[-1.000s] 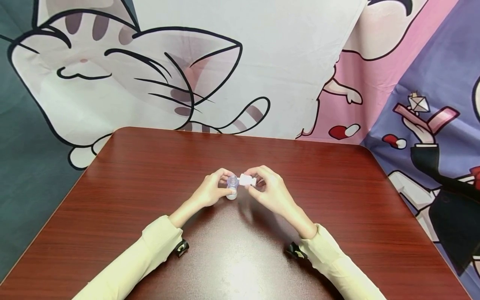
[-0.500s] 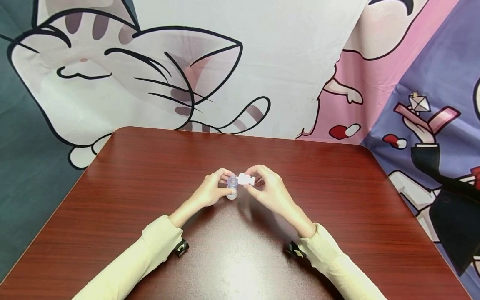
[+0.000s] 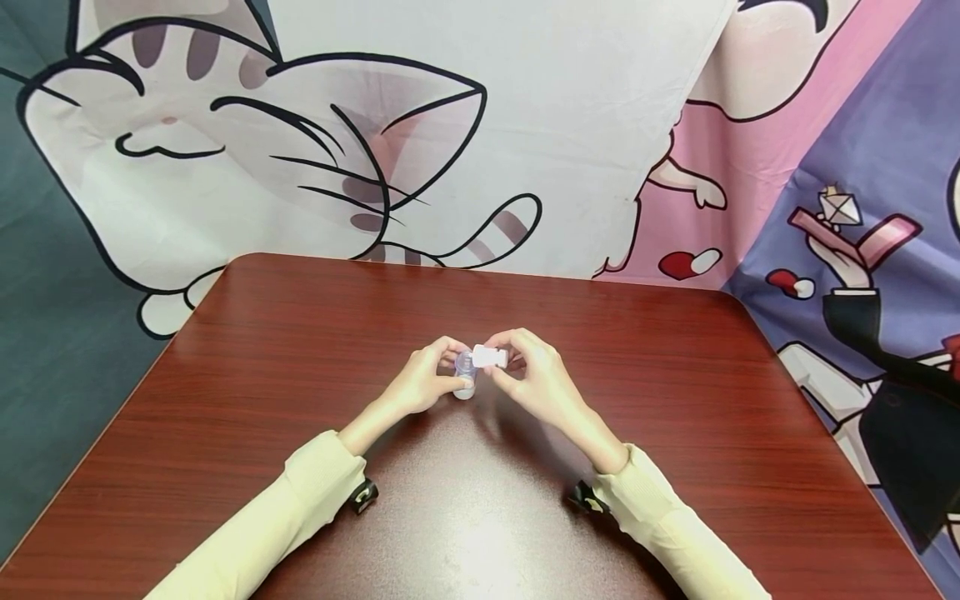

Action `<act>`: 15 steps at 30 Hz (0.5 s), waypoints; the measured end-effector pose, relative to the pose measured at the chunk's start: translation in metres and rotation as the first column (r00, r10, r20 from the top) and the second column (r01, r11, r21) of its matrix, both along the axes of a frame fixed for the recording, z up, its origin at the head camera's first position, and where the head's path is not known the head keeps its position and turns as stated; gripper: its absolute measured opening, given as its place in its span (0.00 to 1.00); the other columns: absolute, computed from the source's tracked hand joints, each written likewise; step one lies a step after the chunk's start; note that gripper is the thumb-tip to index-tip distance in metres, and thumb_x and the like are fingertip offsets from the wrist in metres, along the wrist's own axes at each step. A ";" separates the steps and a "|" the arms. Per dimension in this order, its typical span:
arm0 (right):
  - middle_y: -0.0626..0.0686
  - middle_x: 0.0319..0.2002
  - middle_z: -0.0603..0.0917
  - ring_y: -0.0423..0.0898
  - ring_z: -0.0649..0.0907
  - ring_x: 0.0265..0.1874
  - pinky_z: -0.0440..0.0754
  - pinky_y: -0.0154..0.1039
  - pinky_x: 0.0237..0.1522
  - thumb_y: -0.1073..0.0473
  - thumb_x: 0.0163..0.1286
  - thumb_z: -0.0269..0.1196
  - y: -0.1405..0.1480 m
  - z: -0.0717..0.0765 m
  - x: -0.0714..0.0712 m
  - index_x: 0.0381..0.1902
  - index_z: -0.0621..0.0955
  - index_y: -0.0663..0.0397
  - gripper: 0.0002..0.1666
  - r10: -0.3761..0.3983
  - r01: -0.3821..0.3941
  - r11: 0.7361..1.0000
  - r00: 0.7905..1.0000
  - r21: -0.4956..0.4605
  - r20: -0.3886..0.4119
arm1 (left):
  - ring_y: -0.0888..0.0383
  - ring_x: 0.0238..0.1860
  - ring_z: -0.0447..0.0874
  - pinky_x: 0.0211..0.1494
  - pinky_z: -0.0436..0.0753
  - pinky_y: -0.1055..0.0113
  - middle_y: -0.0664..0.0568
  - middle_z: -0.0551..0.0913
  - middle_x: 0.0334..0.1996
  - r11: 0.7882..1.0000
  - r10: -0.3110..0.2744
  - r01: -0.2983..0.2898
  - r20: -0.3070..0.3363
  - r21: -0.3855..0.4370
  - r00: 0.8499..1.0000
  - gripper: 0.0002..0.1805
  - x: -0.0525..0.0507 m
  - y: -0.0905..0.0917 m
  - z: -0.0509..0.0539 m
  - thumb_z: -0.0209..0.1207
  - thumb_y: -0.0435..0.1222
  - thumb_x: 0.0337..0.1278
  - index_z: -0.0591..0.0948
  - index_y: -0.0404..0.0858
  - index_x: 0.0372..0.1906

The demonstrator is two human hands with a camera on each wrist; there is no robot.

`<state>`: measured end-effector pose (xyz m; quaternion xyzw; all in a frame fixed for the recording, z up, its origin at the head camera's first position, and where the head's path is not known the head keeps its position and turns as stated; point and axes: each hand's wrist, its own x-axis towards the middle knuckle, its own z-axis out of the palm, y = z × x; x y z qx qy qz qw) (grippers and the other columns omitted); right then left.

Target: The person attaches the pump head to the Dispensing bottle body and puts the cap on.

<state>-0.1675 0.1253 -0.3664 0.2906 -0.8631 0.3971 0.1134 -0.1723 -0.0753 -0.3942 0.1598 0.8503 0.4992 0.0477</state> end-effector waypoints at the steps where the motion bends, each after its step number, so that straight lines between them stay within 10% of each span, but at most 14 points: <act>1: 0.50 0.38 0.82 0.44 0.83 0.33 0.84 0.34 0.37 0.66 0.57 0.69 0.000 0.000 0.000 0.43 0.81 0.54 0.15 0.000 0.000 1.000 1.000 0.000 -0.001 | 0.45 0.52 0.82 0.57 0.79 0.51 0.40 0.82 0.48 1.000 0.000 0.000 0.001 -0.001 1.000 0.22 0.000 0.000 0.000 0.66 0.30 0.51 0.75 0.33 0.52; 15: 0.49 0.39 0.83 0.41 0.83 0.34 0.84 0.33 0.38 0.66 0.57 0.69 -0.006 0.002 -0.001 0.43 0.82 0.53 0.15 -0.002 0.002 1.000 1.000 0.010 -0.017 | 0.44 0.52 0.82 0.57 0.79 0.51 0.39 0.82 0.49 1.000 0.005 -0.005 0.000 -0.008 1.000 0.23 -0.001 0.000 -0.001 0.66 0.30 0.52 0.74 0.31 0.54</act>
